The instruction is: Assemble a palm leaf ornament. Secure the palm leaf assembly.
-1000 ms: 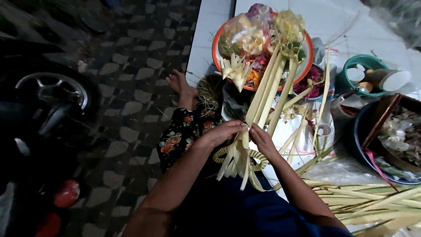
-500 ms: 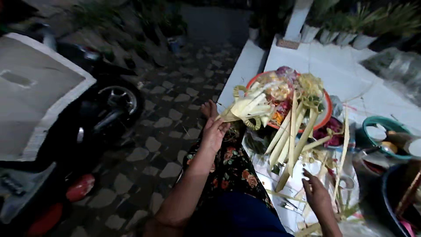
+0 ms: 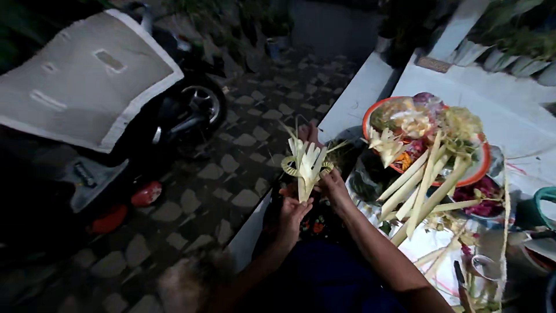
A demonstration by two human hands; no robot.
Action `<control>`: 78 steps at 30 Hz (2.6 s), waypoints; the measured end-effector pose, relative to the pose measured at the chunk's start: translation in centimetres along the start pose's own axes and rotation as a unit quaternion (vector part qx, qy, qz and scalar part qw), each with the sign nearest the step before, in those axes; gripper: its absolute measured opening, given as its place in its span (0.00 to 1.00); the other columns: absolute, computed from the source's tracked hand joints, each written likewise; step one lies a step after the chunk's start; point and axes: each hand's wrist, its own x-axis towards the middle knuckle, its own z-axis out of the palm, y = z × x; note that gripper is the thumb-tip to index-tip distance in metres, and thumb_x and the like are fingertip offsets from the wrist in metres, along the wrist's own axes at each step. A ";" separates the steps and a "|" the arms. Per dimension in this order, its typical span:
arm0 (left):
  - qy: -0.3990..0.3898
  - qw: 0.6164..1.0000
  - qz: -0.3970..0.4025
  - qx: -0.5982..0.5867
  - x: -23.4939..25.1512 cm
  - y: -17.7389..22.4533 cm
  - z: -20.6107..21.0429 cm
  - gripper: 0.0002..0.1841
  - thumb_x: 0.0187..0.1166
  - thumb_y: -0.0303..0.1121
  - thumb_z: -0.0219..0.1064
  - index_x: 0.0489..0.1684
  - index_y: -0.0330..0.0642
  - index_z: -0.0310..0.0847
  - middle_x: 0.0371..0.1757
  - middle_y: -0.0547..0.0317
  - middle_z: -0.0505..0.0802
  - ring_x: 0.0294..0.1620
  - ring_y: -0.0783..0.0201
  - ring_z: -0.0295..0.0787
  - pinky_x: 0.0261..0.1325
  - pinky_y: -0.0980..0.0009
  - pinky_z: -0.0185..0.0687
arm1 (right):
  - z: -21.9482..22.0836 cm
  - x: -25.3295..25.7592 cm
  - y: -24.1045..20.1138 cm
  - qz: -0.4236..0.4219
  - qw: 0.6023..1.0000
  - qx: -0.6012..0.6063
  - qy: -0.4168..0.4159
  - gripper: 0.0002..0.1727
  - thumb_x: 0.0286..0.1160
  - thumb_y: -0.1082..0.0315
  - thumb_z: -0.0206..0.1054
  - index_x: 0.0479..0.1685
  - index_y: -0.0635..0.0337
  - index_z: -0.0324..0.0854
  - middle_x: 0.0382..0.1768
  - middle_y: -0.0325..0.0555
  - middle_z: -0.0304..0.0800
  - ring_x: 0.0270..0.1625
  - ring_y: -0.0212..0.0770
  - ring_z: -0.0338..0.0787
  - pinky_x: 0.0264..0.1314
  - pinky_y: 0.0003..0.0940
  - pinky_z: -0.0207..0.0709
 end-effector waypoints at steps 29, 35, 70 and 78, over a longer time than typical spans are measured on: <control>0.005 0.944 -0.035 0.327 8.9 5.0 -13.4 0.27 0.95 0.48 0.39 0.63 0.43 0.85 0.64 0.54 0.90 0.66 0.61 0.84 0.72 0.54 0.78 | 0.6 9.1 3.6 0.107 0.905 -0.364 -0.194 0.28 0.91 0.44 0.52 0.71 0.54 0.83 0.56 0.47 0.90 0.48 0.39 0.87 0.52 0.42 0.81; -0.004 0.966 -0.062 0.250 9.4 6.6 -12.3 0.21 0.95 0.40 0.44 0.56 0.40 0.84 0.55 0.55 0.91 0.56 0.65 0.87 0.63 0.63 0.81 | 4.7 12.7 0.1 0.102 0.891 -0.340 -0.283 0.18 0.89 0.56 0.61 0.66 0.53 0.86 0.46 0.39 0.90 0.28 0.28 0.76 0.32 0.26 0.72; -0.057 0.977 -0.033 0.203 10.5 6.2 -8.5 0.18 0.95 0.37 0.46 0.57 0.39 0.82 0.31 0.67 0.81 0.33 0.74 0.77 0.44 0.76 0.77 | 4.8 6.6 1.2 -0.239 0.795 -0.536 -0.155 0.28 0.76 0.51 0.75 0.69 0.58 0.79 0.65 0.56 0.85 0.61 0.54 0.89 0.61 0.59 0.84; -0.100 0.964 -0.028 0.246 13.3 7.7 -5.8 0.18 0.95 0.38 0.46 0.57 0.38 0.83 0.30 0.66 0.81 0.31 0.73 0.75 0.41 0.75 0.74 | 2.5 3.0 3.9 0.106 0.924 -0.326 -0.169 0.25 0.85 0.62 0.66 0.80 0.54 0.72 0.49 0.53 0.90 0.33 0.42 0.91 0.37 0.38 0.89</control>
